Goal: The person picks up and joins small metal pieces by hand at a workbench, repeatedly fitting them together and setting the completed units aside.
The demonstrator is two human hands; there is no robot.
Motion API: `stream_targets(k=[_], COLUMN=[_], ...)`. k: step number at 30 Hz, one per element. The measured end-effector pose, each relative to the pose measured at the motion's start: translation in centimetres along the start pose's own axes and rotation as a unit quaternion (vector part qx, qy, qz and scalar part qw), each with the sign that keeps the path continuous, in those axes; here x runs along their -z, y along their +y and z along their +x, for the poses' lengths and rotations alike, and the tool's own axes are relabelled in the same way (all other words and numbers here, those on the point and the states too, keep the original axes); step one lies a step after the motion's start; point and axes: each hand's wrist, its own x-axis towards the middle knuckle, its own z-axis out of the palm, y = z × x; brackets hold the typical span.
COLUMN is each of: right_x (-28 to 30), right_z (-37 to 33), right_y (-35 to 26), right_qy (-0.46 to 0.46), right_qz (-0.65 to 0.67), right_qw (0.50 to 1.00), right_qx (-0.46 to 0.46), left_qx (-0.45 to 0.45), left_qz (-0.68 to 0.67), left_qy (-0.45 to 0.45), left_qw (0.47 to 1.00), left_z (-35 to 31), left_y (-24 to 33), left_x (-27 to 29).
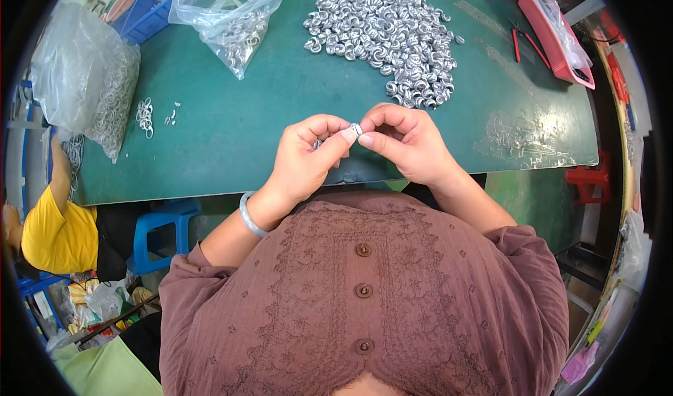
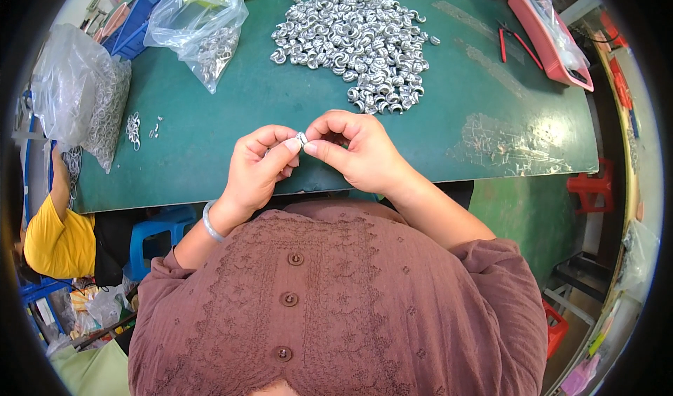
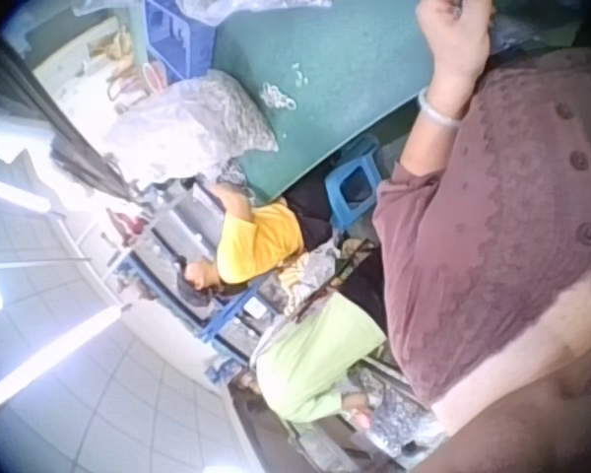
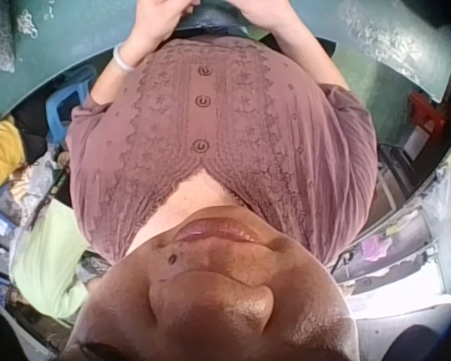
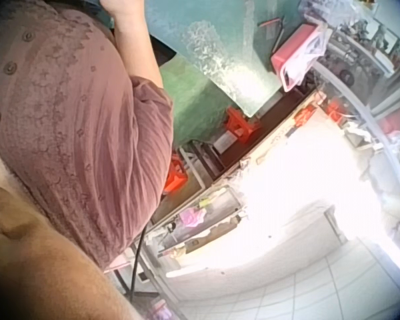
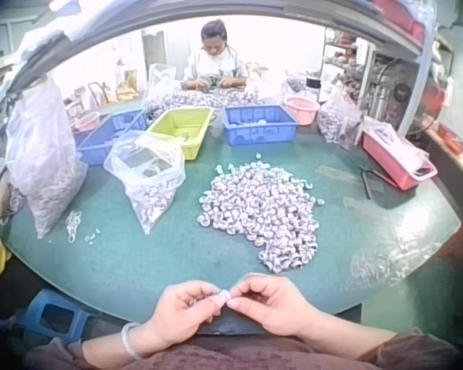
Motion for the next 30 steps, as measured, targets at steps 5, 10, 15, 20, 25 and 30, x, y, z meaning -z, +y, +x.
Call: stream_targets(k=[5, 10, 15, 20, 25, 30], right_x=[-0.06, -0.17, -0.27, -0.34, -0.26, -0.26], right_z=[0.01, 0.01, 0.03, 0.04, -0.02, -0.11], right_y=[0.10, -0.10, -0.37, -0.33, -0.32, -0.12], right_qy=[0.016, 0.026, 0.034, 0.035, 0.034, 0.042], right_qz=[-0.026, -0.015, -0.011, -0.008, -0.015, -0.039], right_qw=[0.999, 0.999, 0.999, 0.999, 0.999, 0.998], right_qx=[0.014, 0.012, -0.003, -0.009, -0.008, 0.007], left_qx=[0.073, 0.071, 0.037, 0.001, -0.005, 0.019], left_qz=[-0.094, -0.109, -0.083, -0.064, -0.058, -0.071], left_qy=[0.003, -0.004, -0.001, -0.005, -0.004, -0.001], left_qw=[0.993, 0.991, 0.996, 0.998, 0.998, 0.997], left_z=[0.08, 0.07, 0.05, 0.05, 0.04, 0.00], left_y=[0.02, -0.11, -0.20, -0.60, -0.72, -0.60], left_x=[-0.15, -0.17, -0.33, -0.22, -0.27, -0.29])
